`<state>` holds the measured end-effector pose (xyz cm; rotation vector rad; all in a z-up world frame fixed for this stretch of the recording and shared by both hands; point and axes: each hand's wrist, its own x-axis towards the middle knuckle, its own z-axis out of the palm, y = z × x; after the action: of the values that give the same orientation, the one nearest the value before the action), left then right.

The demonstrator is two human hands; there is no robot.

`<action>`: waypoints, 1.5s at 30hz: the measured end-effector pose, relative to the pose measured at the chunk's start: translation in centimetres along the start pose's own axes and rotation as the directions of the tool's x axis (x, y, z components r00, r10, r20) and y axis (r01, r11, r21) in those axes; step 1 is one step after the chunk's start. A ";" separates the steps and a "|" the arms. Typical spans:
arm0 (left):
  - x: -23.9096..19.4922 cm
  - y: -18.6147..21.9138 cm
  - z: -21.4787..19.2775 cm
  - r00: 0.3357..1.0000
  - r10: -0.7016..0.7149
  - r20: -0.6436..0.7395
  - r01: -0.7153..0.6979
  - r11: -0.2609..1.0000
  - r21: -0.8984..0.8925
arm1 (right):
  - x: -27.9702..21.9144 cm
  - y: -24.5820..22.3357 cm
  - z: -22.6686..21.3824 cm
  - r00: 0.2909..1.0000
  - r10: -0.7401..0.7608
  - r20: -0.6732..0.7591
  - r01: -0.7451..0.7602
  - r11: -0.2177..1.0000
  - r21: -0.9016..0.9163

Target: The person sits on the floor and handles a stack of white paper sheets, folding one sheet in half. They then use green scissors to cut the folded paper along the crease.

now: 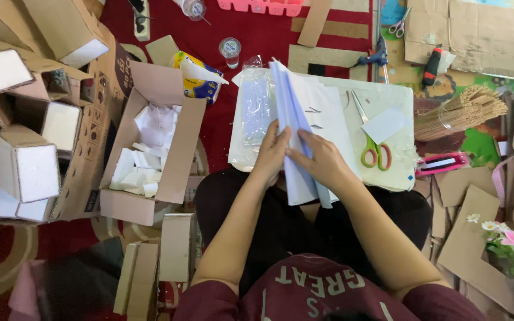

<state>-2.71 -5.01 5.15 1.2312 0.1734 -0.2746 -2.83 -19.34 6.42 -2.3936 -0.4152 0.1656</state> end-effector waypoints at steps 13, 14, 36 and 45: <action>1.7 -3.2 -2.1 1.000 -0.010 0.024 0.011 0.999 -0.034 | -1.1 2.0 -1.3 0.865 0.474 0.167 -0.439 0.551 0.710; 1.7 -3.4 -2.3 1.000 -0.008 0.014 0.009 1.000 -0.025 | -1.2 1.9 -1.5 0.872 0.456 0.179 -0.416 0.496 0.762; 1.3 -2.8 -1.1 0.988 0.101 -0.116 -0.075 0.975 0.211 | -1.6 1.8 -0.1 0.980 0.194 -0.039 -0.185 0.969 0.165; 1.0 -2.2 -1.5 0.992 0.033 -0.120 -0.012 0.985 0.171 | -1.9 9.6 1.3 0.904 0.425 0.046 -0.319 0.599 0.734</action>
<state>-2.38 -4.34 2.37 1.4199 0.2455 -0.1969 -2.48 -25.99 -0.83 -1.6289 0.2213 0.2948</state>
